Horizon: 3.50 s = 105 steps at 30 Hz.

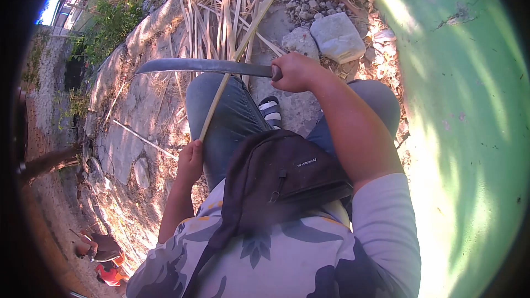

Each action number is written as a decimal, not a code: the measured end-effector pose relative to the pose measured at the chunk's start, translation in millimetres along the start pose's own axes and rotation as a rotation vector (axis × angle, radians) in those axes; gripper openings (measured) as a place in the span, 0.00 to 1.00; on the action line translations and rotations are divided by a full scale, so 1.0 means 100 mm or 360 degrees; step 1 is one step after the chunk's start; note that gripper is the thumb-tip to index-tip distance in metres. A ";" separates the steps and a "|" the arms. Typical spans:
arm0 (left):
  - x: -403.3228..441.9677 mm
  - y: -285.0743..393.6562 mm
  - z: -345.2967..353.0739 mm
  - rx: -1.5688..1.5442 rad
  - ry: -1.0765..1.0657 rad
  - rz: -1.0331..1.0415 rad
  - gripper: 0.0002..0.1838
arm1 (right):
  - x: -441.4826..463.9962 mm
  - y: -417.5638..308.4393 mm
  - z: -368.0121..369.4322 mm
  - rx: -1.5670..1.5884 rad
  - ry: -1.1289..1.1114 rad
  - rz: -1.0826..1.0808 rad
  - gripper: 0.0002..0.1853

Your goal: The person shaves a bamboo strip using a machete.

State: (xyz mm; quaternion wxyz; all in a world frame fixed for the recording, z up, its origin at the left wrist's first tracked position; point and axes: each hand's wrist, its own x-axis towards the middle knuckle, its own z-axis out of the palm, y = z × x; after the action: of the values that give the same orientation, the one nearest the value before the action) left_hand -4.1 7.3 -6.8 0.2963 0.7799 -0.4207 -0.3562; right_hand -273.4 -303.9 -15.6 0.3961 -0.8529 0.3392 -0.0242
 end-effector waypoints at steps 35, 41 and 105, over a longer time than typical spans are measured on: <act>0.00 -0.03 -0.01 -0.0074 -0.0025 -0.0103 0.27 | -0.01 -0.01 -0.01 -0.0055 -0.0004 -0.0032 0.17; 0.01 -0.10 -0.01 -0.0114 -0.0040 -0.0109 0.27 | -0.02 -0.08 -0.05 -0.0065 -0.0044 0.0043 0.17; 0.05 -0.15 -0.04 -0.0299 -0.0128 -0.0189 0.26 | -0.02 -0.07 -0.05 -0.0065 -0.0152 0.0099 0.17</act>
State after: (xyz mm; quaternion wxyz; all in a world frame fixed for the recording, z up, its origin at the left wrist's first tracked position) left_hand 7.7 10.9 -17.2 0.3292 0.7573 -0.3502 -0.4420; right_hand -272.7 -302.7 -6.4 0.3950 -0.8500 0.3466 0.0356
